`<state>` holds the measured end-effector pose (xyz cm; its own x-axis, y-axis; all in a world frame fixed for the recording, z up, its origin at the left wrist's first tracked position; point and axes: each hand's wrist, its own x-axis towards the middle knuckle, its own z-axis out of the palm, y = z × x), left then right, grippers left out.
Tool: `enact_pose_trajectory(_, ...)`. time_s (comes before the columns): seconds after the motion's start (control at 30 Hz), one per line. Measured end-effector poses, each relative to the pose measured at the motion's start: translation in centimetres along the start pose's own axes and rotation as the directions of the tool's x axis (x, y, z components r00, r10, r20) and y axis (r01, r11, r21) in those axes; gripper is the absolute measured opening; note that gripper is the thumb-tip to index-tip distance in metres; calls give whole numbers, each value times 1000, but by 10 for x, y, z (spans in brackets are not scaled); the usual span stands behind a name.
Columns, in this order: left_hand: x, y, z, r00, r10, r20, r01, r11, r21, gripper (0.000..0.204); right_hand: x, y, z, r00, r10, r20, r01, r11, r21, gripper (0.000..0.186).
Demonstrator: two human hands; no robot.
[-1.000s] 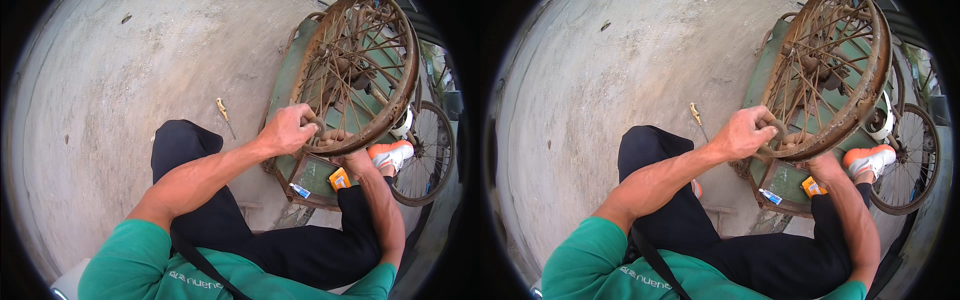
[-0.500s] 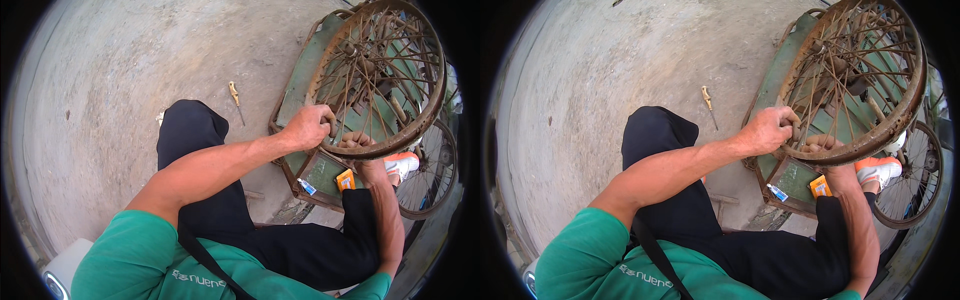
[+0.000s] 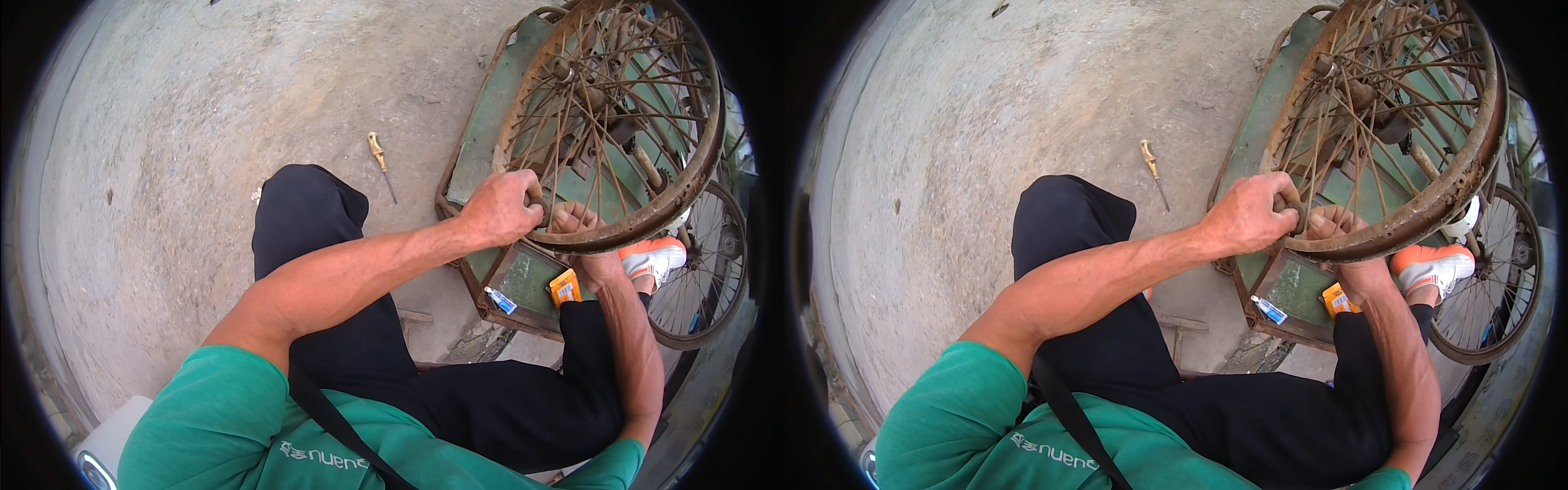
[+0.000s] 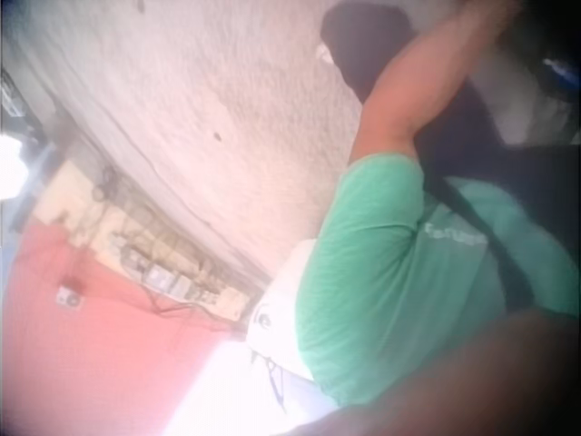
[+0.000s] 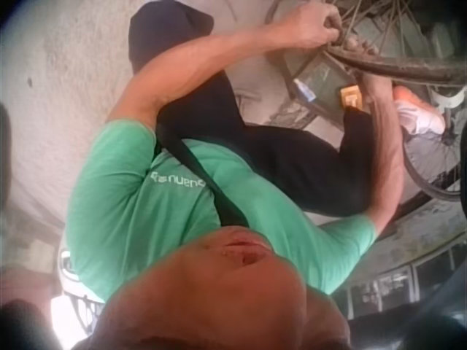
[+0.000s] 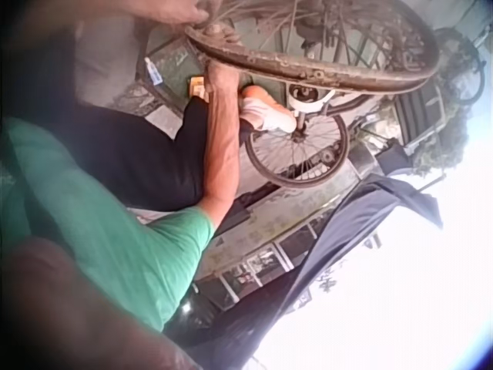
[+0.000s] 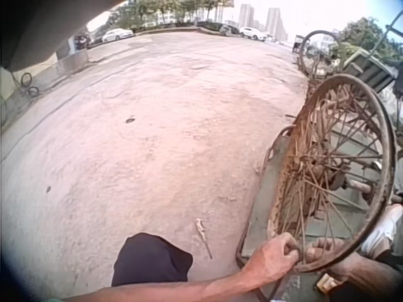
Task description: The person sits on the ground and works on a bicycle wheel mounted on a green cart. They repeatedly press and adjust the tire bead with both hands, rotating the wheel to different sections. A screwdriver and small containers are visible nearby.
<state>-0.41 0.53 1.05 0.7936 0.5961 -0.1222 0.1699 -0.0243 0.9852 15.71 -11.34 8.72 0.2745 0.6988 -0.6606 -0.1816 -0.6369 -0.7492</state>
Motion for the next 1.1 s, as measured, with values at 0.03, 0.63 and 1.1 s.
enact_pose_trajectory(0.03, 0, 0, 0, 1000, -1, 2, 1, 1000, 4, 28, 0, 2, -2, 1000, 1, 6, -1, 999, 33, 21)
enact_pose_trajectory(0.63, -2, 4, -3, 998, -47, 52, 46, 999, 7, 31, 7, 15, -3, 998, 8, -55, -13, 997, -81, 25)
enact_pose_trajectory(1.1, -3, 6, -4, 995, 36, 95, -31, 998, -56, 38, 5, 15, -9, 983, -182, -19, 168, 939, -300, 25)
